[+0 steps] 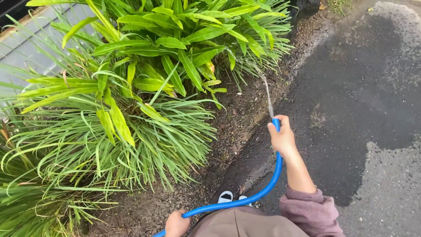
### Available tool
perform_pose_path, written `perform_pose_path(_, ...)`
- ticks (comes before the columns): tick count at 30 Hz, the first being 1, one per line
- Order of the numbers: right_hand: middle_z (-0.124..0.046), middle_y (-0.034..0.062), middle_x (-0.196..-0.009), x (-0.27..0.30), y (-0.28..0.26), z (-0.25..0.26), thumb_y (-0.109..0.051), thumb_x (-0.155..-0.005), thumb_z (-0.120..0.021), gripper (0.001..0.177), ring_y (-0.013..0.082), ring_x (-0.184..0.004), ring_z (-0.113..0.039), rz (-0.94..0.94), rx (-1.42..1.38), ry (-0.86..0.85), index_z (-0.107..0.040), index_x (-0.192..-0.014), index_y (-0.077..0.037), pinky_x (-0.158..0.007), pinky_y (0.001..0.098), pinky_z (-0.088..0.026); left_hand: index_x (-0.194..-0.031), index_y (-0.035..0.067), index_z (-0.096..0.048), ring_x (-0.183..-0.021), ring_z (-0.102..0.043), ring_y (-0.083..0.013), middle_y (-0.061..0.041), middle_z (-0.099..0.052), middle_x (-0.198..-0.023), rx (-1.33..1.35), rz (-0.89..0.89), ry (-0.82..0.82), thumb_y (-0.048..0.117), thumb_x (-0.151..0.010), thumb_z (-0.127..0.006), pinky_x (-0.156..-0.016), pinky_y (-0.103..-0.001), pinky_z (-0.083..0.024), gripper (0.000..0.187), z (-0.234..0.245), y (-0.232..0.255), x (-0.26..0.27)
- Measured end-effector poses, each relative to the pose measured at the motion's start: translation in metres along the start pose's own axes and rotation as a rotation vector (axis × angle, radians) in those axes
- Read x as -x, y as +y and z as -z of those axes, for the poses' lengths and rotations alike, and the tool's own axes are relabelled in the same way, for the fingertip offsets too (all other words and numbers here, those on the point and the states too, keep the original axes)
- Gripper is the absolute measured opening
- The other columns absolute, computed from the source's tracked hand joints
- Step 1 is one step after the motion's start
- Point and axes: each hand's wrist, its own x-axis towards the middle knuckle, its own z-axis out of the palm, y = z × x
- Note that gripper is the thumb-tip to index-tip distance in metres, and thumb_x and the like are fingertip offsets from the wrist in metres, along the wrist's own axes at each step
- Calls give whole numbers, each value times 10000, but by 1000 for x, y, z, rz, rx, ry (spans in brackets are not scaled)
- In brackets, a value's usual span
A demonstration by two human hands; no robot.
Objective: Watering various plants in a garden bed using a blue garden hose while walking along a path.
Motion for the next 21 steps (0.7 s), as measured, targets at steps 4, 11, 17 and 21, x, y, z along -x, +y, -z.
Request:
perform_pose_path(4,-426,80,-672,1,-7,-6,-266,-1095,-479,202,208,-501,-360,-16,44,-97,-437,-1288,-219,-465,388,-346,-709,228,-701,-786,-675,-228,-26,-711,-785,16,-17,49,355,-864,-651,-749,-358,-537,206,-6,-6,-5)
perform_pose_path(11,-424,81,-644,-3,-3,-12,-263,-1094,-493,206,214,-490,-380,22,-25,-19,-427,-1282,-210,-472,411,-348,-735,233,-700,-796,-678,-254,-45,-708,-783,29,10,72,367,-858,-646,-772,-366,-548,190,-12,-16,-2)
perform_pose_path(17,-440,63,-632,2,-9,-15,-266,-1097,-493,189,199,-475,-387,54,-21,-14,-430,-1266,-209,-461,396,-349,-741,243,-747,-828,-697,-245,-27,-736,-814,20,-3,77,373,-828,-666,-797,-358,-563,177,-14,-20,0)
perform_pose_path(21,-456,72,-613,-2,-3,-16,-266,-1093,-505,199,214,-454,-408,71,-31,20,-435,-1271,-213,-444,406,-373,-735,243,-751,-806,-703,-224,-14,-738,-806,34,-14,70,352,-835,-642,-773,-345,-570,183,-13,-20,3)
